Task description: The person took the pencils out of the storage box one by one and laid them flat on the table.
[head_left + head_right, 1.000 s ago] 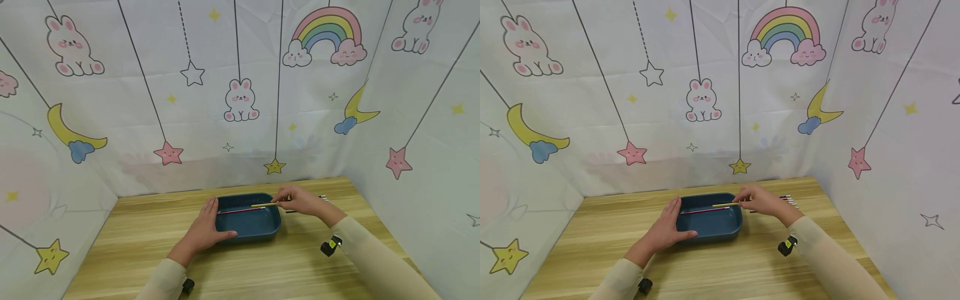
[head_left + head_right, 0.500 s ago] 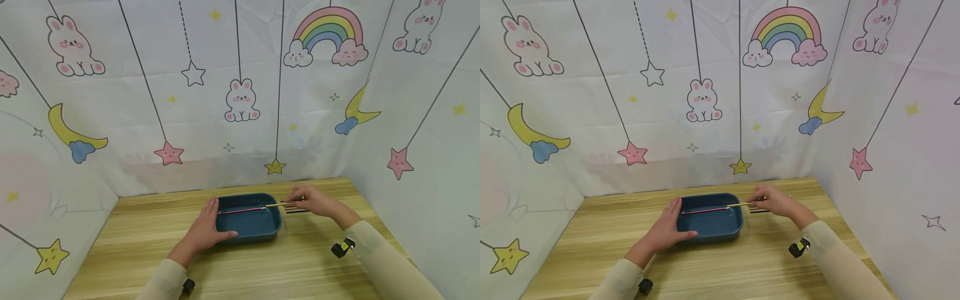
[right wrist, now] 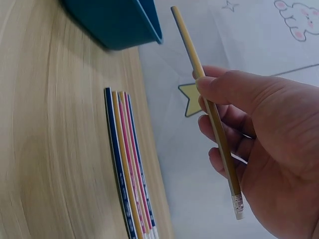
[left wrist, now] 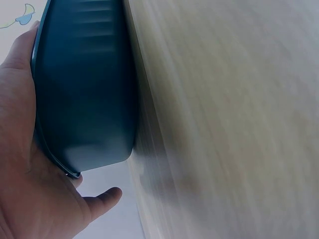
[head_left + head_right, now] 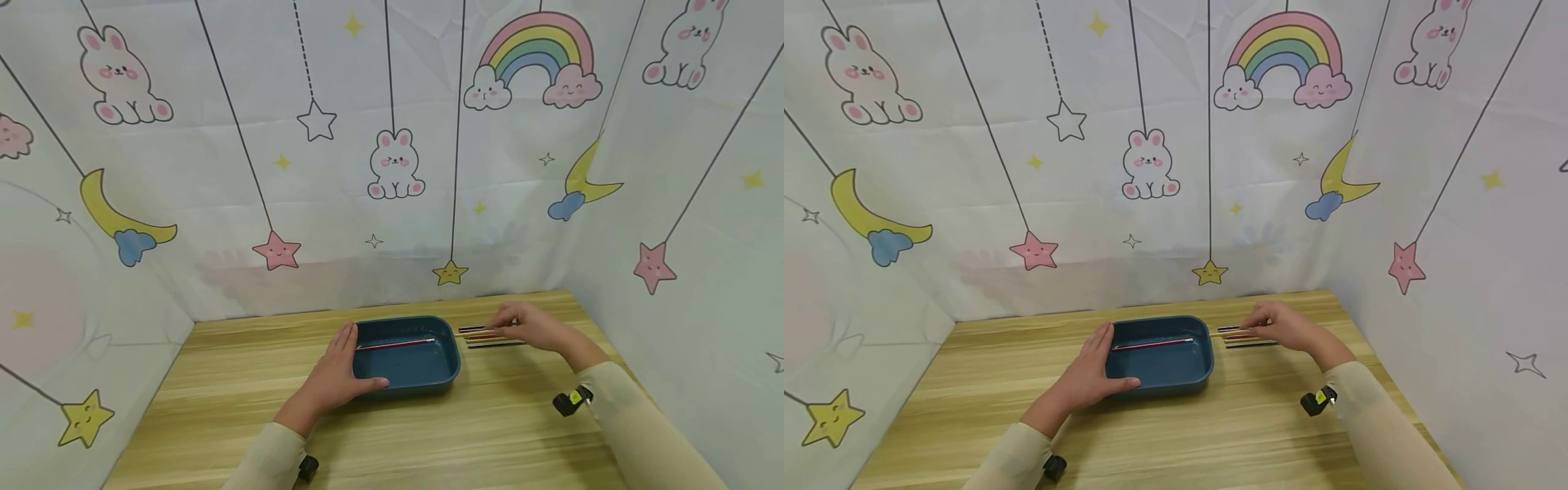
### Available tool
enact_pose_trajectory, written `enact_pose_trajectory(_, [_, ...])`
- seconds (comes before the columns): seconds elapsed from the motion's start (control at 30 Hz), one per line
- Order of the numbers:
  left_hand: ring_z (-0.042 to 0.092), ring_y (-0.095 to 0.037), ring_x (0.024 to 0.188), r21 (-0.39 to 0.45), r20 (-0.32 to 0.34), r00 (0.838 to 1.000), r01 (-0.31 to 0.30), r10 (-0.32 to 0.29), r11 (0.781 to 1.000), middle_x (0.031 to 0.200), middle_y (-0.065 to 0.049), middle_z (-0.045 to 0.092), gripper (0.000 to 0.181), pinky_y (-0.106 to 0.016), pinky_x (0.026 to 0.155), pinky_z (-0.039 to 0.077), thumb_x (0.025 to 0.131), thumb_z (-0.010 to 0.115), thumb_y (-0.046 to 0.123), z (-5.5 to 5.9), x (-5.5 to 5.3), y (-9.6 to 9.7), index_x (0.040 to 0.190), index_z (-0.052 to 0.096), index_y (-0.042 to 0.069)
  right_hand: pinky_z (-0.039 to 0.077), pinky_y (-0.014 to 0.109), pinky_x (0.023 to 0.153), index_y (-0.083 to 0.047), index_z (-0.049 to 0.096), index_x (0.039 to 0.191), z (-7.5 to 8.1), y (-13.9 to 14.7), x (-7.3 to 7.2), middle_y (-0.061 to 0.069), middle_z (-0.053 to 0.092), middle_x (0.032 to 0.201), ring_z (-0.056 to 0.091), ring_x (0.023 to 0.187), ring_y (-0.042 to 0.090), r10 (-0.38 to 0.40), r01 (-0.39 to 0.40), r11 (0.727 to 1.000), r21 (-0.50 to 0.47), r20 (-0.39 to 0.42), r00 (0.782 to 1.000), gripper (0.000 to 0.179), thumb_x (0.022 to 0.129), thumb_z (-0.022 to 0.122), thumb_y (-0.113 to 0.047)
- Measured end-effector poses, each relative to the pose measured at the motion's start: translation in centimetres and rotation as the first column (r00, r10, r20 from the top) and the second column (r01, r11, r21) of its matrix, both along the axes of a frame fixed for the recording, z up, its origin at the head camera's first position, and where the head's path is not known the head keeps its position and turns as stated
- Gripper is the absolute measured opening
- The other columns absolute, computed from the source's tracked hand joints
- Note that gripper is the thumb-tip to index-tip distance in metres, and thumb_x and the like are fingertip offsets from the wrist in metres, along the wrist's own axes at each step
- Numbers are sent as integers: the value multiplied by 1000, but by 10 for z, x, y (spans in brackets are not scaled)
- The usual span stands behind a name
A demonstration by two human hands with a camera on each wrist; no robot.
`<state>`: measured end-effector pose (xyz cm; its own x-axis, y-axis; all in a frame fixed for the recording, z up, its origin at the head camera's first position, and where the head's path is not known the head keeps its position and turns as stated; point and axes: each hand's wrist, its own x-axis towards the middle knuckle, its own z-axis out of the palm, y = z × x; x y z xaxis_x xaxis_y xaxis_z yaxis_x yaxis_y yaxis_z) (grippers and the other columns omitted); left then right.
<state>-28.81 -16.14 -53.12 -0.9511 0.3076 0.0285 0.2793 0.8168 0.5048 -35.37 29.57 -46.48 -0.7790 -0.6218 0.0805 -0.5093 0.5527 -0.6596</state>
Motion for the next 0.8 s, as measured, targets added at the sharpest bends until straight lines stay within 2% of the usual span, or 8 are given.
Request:
enact_pose_trajectory(0.2, [6,-36,171,-2,2,1000,-4,4,1000,185,-16,8,140,-61,132,24,84,78,84,1,0,0,177,12,3,60,33,82,-2,84,122,-4,15,0,8,73,116,68,102,21,-13,13,1000,-1,1,1000,19,108,72,-6])
enact_pose_trajectory(0.5, [7,-37,171,-8,1,1000,-9,9,1000,185,-17,9,140,-61,131,25,84,79,83,0,0,0,177,12,2,57,32,72,-3,85,120,-14,27,-1,3,70,104,64,88,17,-58,59,998,16,-11,998,19,106,73,-3])
enact_pose_trajectory(0.8, [8,-38,171,-8,-3,1000,-8,8,1000,185,-18,10,140,-63,131,26,84,79,83,2,1,1,177,13,2,58,31,75,-7,87,116,-28,32,-2,1,73,105,68,92,14,-81,82,997,14,-41,996,17,103,77,-3])
